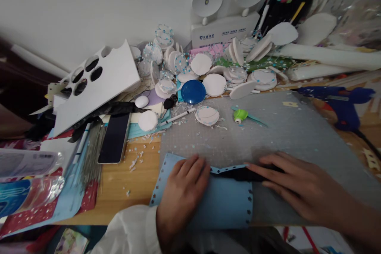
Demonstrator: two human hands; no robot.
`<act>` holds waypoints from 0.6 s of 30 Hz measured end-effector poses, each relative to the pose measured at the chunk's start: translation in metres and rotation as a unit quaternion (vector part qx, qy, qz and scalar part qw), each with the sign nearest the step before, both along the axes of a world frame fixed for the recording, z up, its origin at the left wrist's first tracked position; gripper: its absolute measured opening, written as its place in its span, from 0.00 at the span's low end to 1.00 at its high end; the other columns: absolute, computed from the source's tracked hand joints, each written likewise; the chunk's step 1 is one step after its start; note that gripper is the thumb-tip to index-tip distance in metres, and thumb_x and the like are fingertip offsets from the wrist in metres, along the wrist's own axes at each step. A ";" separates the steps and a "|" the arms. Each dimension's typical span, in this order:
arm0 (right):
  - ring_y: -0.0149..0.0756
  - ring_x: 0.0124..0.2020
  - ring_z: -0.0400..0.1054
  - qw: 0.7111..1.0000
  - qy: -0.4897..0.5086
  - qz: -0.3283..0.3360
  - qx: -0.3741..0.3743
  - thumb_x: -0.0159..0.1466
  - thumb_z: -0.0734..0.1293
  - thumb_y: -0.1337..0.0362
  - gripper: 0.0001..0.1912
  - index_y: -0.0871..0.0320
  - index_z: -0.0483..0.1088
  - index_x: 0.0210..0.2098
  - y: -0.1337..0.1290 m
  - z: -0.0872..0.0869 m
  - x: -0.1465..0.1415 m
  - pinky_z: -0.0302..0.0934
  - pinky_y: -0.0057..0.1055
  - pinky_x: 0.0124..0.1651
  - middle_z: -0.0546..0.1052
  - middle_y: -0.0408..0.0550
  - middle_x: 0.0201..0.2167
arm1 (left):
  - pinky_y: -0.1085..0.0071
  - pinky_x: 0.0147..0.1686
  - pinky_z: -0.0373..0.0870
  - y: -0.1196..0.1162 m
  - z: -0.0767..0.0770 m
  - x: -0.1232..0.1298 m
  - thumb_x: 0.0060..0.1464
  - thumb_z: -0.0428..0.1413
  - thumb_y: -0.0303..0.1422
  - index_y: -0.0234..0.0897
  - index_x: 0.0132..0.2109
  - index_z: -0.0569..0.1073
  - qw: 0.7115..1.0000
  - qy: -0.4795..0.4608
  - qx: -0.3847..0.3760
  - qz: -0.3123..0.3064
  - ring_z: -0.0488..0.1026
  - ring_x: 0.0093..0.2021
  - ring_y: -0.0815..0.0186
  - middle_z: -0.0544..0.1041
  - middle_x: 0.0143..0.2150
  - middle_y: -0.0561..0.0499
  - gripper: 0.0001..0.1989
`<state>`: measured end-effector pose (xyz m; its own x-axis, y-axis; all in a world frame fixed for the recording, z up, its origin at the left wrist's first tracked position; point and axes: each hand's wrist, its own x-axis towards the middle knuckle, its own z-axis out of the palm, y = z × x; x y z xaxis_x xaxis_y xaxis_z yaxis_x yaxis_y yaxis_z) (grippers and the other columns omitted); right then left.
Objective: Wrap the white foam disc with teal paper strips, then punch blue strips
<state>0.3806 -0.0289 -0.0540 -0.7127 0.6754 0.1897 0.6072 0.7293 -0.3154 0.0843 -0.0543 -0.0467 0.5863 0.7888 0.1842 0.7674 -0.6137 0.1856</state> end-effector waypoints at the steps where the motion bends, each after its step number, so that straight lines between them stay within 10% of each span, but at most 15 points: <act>1: 0.38 0.42 0.71 1.000 -0.006 0.002 -0.003 0.66 0.60 0.64 0.24 0.51 0.63 0.62 0.001 0.002 0.002 0.68 0.32 0.38 0.74 0.50 0.43 | 0.61 0.47 0.70 0.005 0.001 0.000 0.65 0.48 0.27 0.35 0.50 0.71 1.000 -0.008 -0.019 -0.003 0.73 0.49 0.58 0.77 0.50 0.45 0.11; 9: 0.40 0.41 0.73 0.999 -0.025 0.032 -0.005 0.66 0.59 0.66 0.27 0.49 0.60 0.64 0.011 0.015 0.014 0.70 0.34 0.36 0.75 0.51 0.45 | 0.64 0.43 0.68 0.025 0.000 0.004 0.61 0.52 0.24 0.38 0.41 0.72 0.989 -0.045 -0.137 0.032 0.68 0.40 0.61 0.74 0.38 0.50 0.06; 18: 0.40 0.44 0.72 1.000 -0.019 0.015 0.001 0.66 0.60 0.65 0.25 0.47 0.62 0.62 0.007 0.002 0.015 0.70 0.35 0.40 0.74 0.51 0.47 | 0.62 0.47 0.69 0.016 -0.001 0.000 0.66 0.45 0.28 0.36 0.51 0.72 0.997 -0.049 -0.038 -0.044 0.71 0.48 0.60 0.76 0.49 0.46 0.13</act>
